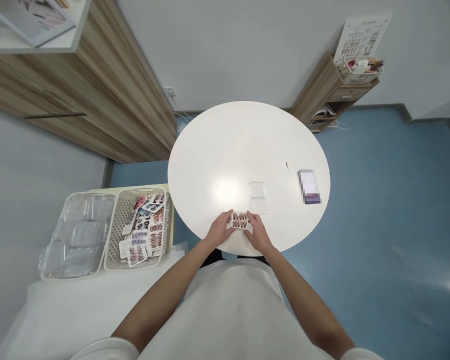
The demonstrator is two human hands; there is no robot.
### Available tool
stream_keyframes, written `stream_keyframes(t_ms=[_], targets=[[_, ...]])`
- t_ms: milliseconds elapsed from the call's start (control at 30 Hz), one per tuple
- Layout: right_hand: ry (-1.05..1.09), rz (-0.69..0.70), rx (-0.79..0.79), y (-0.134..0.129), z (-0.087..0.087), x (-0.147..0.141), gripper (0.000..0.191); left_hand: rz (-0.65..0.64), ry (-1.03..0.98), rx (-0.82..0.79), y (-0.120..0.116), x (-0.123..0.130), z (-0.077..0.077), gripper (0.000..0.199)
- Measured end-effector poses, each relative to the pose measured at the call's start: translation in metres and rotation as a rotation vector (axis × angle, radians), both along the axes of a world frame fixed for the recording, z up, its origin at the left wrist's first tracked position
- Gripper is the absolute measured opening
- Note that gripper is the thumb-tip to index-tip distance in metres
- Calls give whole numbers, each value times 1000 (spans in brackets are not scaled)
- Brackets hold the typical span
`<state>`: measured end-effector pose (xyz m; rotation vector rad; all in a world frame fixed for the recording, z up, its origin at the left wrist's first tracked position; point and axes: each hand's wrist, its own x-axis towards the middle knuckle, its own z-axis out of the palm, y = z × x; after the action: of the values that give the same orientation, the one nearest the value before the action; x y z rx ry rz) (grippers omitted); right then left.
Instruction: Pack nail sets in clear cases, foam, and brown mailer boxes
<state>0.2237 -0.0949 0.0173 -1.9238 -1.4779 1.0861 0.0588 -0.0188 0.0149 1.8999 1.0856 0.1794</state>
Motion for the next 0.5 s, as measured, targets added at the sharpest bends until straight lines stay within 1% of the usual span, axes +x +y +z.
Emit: stream_keyframes(t_ms=[67, 167, 267, 367, 500], targets=[[12, 21, -12, 1, -2, 26, 67, -8, 14, 16, 0, 22, -2, 60], [-49, 30, -55, 9, -3, 63, 63, -12, 59, 48, 4, 54, -6, 61], [-118, 43, -86, 22, -7, 90, 61, -12, 127, 77, 9, 79, -9, 62], [-120, 83, -101, 32, -15, 105, 61, -5, 196, 89, 14, 93, -12, 63], [-155, 123, -104, 38, -26, 108, 60, 5, 275, 112, 15, 99, -16, 62]])
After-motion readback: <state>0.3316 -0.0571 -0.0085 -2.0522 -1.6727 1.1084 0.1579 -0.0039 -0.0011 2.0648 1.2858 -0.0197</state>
